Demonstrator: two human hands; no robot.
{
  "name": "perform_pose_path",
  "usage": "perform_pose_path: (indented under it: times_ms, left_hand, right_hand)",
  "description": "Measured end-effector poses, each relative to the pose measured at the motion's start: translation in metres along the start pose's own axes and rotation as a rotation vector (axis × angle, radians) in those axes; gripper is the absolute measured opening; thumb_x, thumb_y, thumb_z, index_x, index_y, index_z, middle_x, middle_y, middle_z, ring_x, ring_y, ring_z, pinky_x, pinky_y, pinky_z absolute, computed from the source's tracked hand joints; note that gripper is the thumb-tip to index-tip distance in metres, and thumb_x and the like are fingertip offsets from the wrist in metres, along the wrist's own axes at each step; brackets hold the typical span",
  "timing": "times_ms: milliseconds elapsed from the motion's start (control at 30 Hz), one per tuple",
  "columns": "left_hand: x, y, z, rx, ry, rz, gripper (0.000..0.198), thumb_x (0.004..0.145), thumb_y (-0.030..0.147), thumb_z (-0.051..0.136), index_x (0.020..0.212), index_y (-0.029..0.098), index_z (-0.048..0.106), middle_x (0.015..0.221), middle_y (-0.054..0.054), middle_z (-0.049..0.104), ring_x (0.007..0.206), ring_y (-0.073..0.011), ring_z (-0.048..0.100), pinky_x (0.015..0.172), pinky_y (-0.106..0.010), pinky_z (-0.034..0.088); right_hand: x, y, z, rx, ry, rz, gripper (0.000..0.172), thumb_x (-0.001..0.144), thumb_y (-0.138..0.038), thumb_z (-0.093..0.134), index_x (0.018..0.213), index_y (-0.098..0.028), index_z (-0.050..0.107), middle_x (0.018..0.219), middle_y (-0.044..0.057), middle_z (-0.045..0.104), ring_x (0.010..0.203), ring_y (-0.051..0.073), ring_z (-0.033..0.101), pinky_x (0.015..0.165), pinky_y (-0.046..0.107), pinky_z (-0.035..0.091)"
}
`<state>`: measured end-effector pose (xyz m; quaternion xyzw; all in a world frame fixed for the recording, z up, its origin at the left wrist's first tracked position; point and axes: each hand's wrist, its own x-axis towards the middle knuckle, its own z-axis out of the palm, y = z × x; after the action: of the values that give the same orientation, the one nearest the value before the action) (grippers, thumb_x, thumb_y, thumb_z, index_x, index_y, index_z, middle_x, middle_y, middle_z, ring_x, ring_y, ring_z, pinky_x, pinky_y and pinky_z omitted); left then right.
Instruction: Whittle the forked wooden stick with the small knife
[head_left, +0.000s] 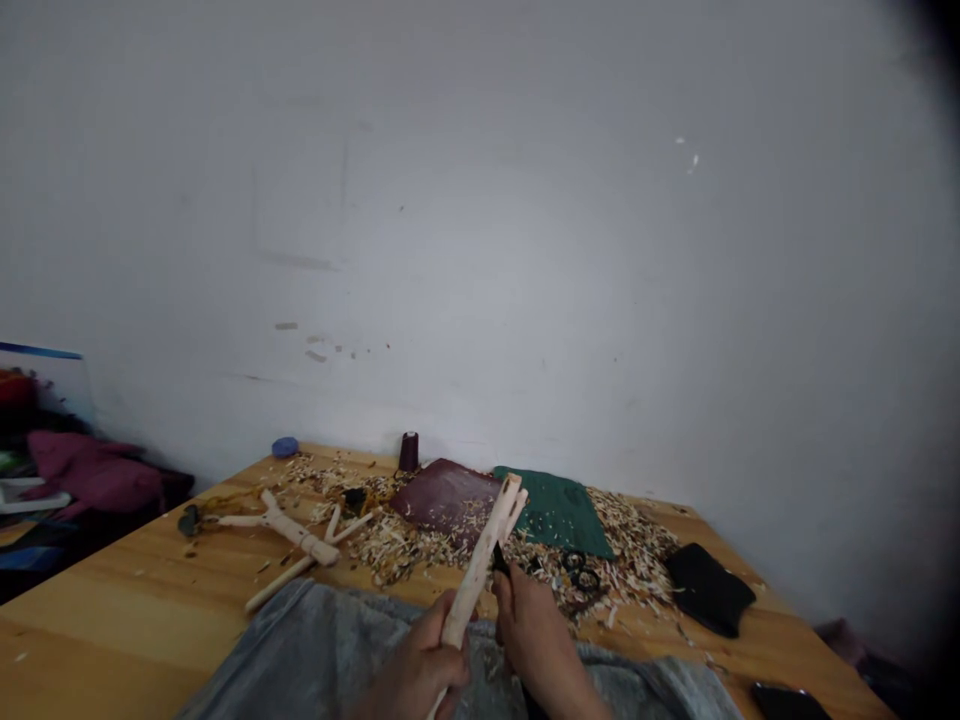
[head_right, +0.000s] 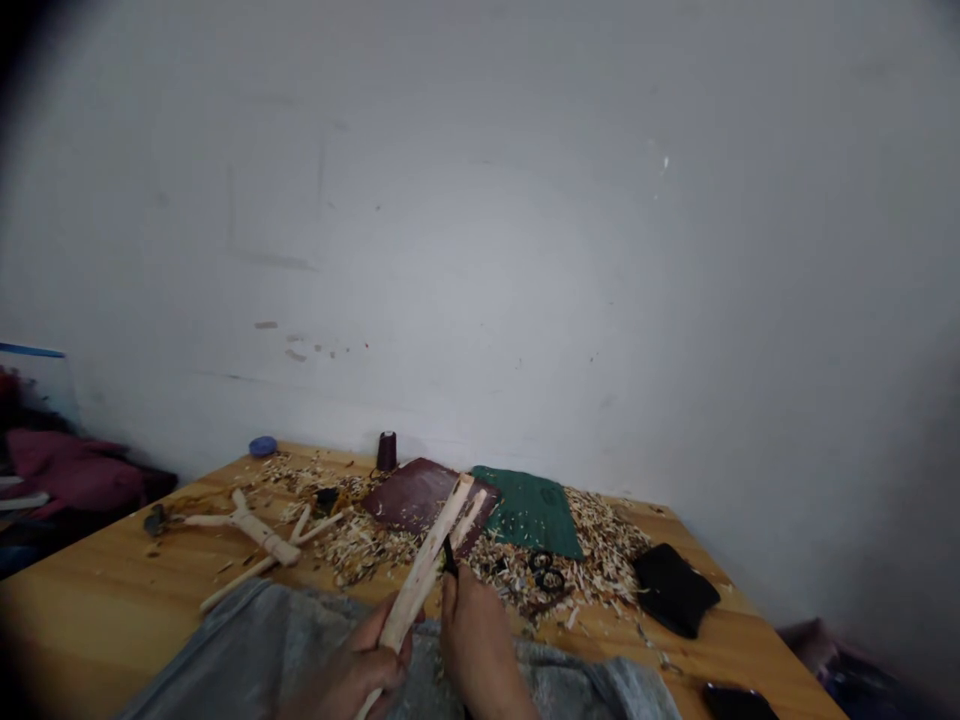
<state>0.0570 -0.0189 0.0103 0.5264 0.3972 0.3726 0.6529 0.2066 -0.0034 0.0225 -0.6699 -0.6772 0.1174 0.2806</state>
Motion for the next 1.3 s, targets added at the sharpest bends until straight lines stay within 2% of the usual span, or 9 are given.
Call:
perform_pose_path:
  times_ms: [67, 200, 333, 400, 567, 633, 833, 1100, 1300]
  left_hand:
    - [0.001, 0.0, 0.0, -0.014, -0.012, 0.008, 0.039, 0.05, 0.015, 0.042, 0.088, 0.022, 0.045, 0.057, 0.009, 0.043, 0.034, -0.0054, 0.03, 0.033, -0.019, 0.02]
    - [0.004, -0.004, -0.002, -0.064, -0.041, -0.002, 0.046, 0.051, 0.014, 0.043, 0.096, 0.021, 0.048, 0.056, 0.009, 0.044, 0.031, -0.0051, 0.027, 0.031, -0.021, 0.015]
    - [0.006, -0.006, -0.005, -0.11, -0.057, 0.019, 0.048, 0.051, 0.014, 0.044, 0.099, 0.019, 0.049, 0.054, 0.008, 0.045, 0.031, -0.0052, 0.028, 0.031, -0.02, 0.015]
    - [0.007, -0.006, -0.006, -0.121, -0.075, 0.0, 0.047, 0.051, 0.015, 0.046, 0.098, 0.019, 0.049, 0.055, 0.008, 0.045, 0.031, -0.0051, 0.028, 0.03, -0.019, 0.017]
    - [0.009, -0.006, -0.01, -0.092, -0.01, 0.01, 0.033, 0.055, 0.018, 0.048, 0.088, 0.02, 0.047, 0.057, 0.008, 0.046, 0.03, -0.005, 0.03, 0.029, -0.019, 0.02]
    - [0.01, -0.007, -0.012, -0.071, 0.033, 0.028, 0.031, 0.057, 0.018, 0.047, 0.088, 0.02, 0.046, 0.056, 0.008, 0.046, 0.032, -0.0054, 0.031, 0.03, -0.018, 0.022]
    - [0.011, -0.009, -0.014, -0.048, 0.045, 0.046, 0.03, 0.058, 0.02, 0.047, 0.089, 0.02, 0.047, 0.059, 0.007, 0.048, 0.034, -0.0059, 0.034, 0.031, -0.018, 0.023]
    - [0.005, 0.003, -0.006, 0.013, 0.088, 0.03, 0.026, 0.059, 0.02, 0.048, 0.084, 0.022, 0.045, 0.049, 0.01, 0.043, 0.033, -0.0079, 0.034, 0.032, -0.019, 0.023]
    - [0.011, -0.009, -0.011, 0.035, 0.053, 0.064, 0.022, 0.063, 0.021, 0.047, 0.085, 0.023, 0.043, 0.047, 0.01, 0.042, 0.033, -0.0079, 0.033, 0.032, -0.018, 0.022]
  right_hand:
    - [-0.001, 0.001, -0.004, 0.094, -0.047, 0.011, 0.032, 0.095, -0.023, 0.027, 0.097, -0.017, 0.058, 0.077, 0.007, 0.069, 0.067, 0.015, 0.065, 0.056, 0.02, 0.04]
    - [-0.004, 0.005, -0.012, 0.427, -0.262, -0.006, 0.04, 0.096, -0.035, 0.015, 0.1, -0.019, 0.052, 0.054, -0.003, 0.059, 0.04, 0.012, 0.055, 0.04, 0.017, 0.033]
    - [-0.003, 0.012, -0.018, 0.603, -0.351, -0.071, 0.039, 0.095, -0.042, 0.018, 0.102, -0.019, 0.049, 0.052, -0.006, 0.054, 0.037, 0.011, 0.052, 0.037, 0.017, 0.032]
    - [-0.002, 0.014, -0.018, 0.529, -0.342, -0.081, 0.041, 0.095, -0.042, 0.017, 0.1, -0.019, 0.05, 0.052, -0.005, 0.056, 0.037, 0.012, 0.052, 0.037, 0.018, 0.033]
    - [-0.002, 0.01, -0.007, -0.099, 0.1, -0.113, 0.036, 0.095, -0.034, 0.025, 0.104, -0.018, 0.056, 0.068, 0.007, 0.066, 0.06, 0.019, 0.064, 0.051, 0.023, 0.038]
    - [-0.003, 0.008, -0.001, -0.25, 0.156, -0.115, 0.036, 0.095, -0.032, 0.025, 0.107, -0.018, 0.056, 0.069, 0.007, 0.067, 0.063, 0.021, 0.065, 0.052, 0.025, 0.038]
    - [-0.007, 0.002, 0.007, -0.375, 0.139, -0.113, 0.034, 0.096, -0.028, 0.026, 0.103, -0.02, 0.058, 0.069, 0.006, 0.068, 0.06, 0.022, 0.066, 0.049, 0.026, 0.039]
    - [-0.009, -0.004, 0.006, -0.408, 0.068, -0.049, 0.032, 0.096, -0.025, 0.029, 0.106, -0.018, 0.058, 0.072, 0.008, 0.07, 0.064, 0.021, 0.067, 0.051, 0.024, 0.041]
    - [-0.01, -0.007, 0.004, -0.381, 0.036, -0.021, 0.031, 0.096, -0.025, 0.029, 0.101, -0.018, 0.059, 0.072, 0.008, 0.07, 0.065, 0.022, 0.067, 0.05, 0.025, 0.041]
